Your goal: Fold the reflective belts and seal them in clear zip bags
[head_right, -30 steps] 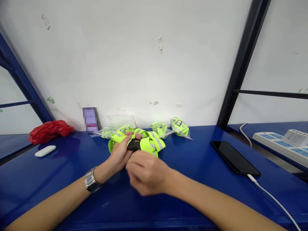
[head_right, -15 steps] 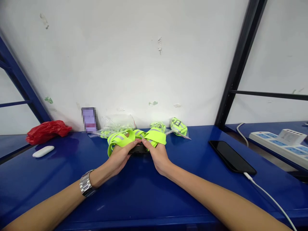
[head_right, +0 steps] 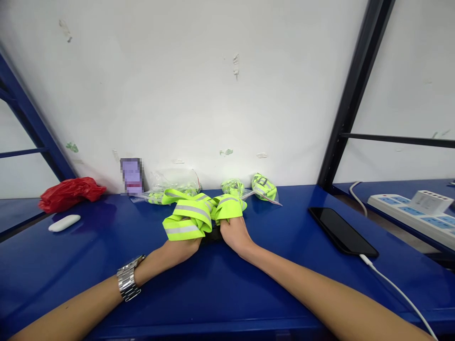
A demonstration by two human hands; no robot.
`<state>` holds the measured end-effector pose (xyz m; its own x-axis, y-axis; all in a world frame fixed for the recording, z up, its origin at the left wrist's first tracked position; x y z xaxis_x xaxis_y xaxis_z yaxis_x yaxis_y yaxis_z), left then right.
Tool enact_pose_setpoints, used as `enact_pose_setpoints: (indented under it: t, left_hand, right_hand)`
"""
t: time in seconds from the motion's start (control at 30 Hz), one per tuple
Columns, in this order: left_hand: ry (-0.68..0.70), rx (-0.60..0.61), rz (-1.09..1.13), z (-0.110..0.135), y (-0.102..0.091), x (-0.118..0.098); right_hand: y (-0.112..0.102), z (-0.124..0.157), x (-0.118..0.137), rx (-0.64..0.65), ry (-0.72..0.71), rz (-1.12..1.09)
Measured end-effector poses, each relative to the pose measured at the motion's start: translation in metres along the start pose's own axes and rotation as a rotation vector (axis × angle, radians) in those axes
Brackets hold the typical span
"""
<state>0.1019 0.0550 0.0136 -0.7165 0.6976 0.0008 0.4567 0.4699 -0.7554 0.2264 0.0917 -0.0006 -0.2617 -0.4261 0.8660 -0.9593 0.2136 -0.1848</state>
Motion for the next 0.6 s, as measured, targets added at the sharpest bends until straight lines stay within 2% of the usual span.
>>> enact_pose_setpoints:
  t: [0.07,0.13,0.23,0.33,0.47,0.53,0.6]
  left_hand:
    - [0.063,0.132,0.017,0.004,0.006,-0.011]
    - [0.070,0.287,0.100,0.006,0.009,-0.022]
    - [-0.079,0.400,0.252,0.004,0.004,-0.026]
    - [-0.129,0.441,0.262,0.002,0.001,-0.027]
    - [-0.025,0.380,0.208,-0.003,0.000,-0.031]
    - [0.034,0.307,0.159,-0.006,-0.004,-0.033]
    - [0.081,0.277,0.118,-0.008,-0.005,-0.033]
  right_hand:
    - [0.003,0.003,0.003,0.058,0.016,-0.005]
    - [0.006,0.006,0.007,0.105,0.021,-0.023]
    - [0.010,0.008,0.011,0.160,0.019,-0.012]
    - [0.015,0.008,0.012,0.206,0.017,-0.028]
    - [0.019,0.013,0.016,0.275,0.043,-0.042]
    - [0.022,0.019,0.031,0.334,-0.031,-0.031]
    - [0.026,0.026,0.052,0.390,-0.185,0.057]
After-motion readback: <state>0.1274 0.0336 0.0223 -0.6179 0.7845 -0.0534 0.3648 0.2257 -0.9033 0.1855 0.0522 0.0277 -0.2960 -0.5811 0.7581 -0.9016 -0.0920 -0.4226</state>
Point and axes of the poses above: each hand's wrist, its own z-axis away from the middle knuckle, its own y-axis out of the palm, x = y × z, the point moved 9 cm from there along -z, towards the middle knuckle, and after that the axes turned 7 degrees about -x, right-handed, at the moved point
